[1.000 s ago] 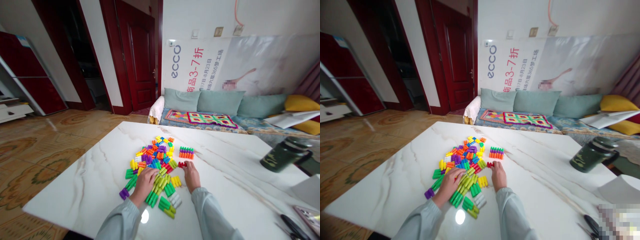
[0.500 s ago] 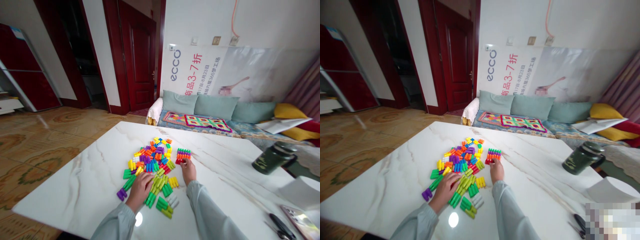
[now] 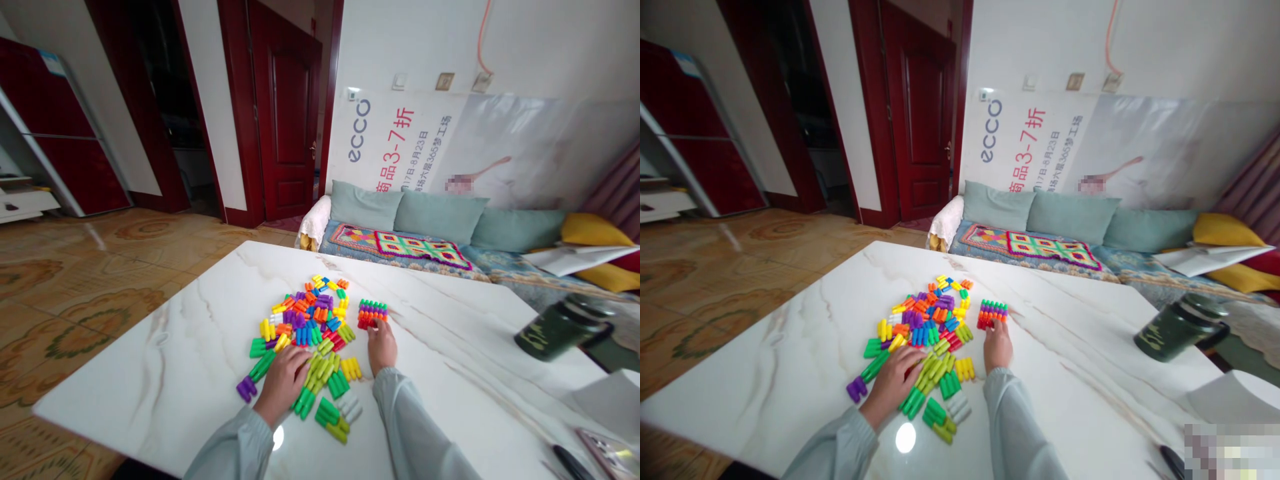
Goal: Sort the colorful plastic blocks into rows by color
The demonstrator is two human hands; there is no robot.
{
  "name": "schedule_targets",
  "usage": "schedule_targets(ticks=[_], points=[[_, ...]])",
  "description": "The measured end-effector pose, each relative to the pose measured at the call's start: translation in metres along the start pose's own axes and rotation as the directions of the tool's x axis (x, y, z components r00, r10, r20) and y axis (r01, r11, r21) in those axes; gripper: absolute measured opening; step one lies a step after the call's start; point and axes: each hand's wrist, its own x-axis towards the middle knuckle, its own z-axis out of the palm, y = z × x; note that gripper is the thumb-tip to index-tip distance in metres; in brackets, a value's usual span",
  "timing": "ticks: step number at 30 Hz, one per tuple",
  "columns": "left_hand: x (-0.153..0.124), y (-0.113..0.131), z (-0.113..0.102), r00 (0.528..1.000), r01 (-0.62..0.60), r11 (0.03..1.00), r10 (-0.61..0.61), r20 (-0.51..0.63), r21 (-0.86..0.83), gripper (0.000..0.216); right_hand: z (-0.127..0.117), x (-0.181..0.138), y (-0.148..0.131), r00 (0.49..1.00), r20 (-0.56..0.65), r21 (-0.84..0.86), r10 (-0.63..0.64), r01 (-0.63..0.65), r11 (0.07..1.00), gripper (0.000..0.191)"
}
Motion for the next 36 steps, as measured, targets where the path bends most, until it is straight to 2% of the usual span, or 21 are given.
schedule_targets(ticks=[10, 17, 20, 24, 29, 33, 36], points=[[0.000, 0.002, 0.000, 1.000, 0.002, 1.000, -0.002, 0.001, 0.001, 0.022, 0.002, 0.001, 0.003, 0.999, -0.047, 0.064, -0.008, 0.011, 0.998, 0.029], [0.002, 0.004, -0.003, 1.000, -0.014, 1.000, 0.014, -0.007, 0.002, 0.025, -0.012, -0.012, -0.003, 0.998, -0.063, 0.097, 0.008, -0.002, 0.995, 0.038], [0.001, 0.004, -0.003, 1.000, -0.009, 1.000, 0.009, -0.010, 0.002, 0.025, -0.019, -0.027, -0.009, 0.998, 0.060, 0.053, -0.023, 0.019, 0.998, 0.033], [0.000, 0.007, -0.004, 1.000, 0.014, 1.000, -0.014, 0.004, 0.003, 0.024, -0.026, -0.041, -0.016, 0.965, 0.260, -0.085, -0.037, 0.061, 0.995, 0.024], [-0.001, 0.012, -0.011, 0.995, 0.034, 0.999, -0.032, -0.094, 0.024, 0.025, -0.026, -0.044, -0.016, 0.954, 0.298, -0.181, -0.040, 0.098, 0.978, 0.025], [0.000, 0.011, -0.015, 0.972, 0.125, 0.985, -0.097, -0.215, 0.121, 0.025, -0.024, -0.043, -0.013, 0.953, 0.296, -0.167, -0.069, 0.123, 0.978, 0.025], [0.001, 0.008, -0.014, 0.970, 0.165, 0.967, -0.124, -0.208, 0.193, 0.027, -0.023, -0.043, -0.011, 0.954, 0.288, -0.164, -0.078, 0.130, 0.978, 0.025]])
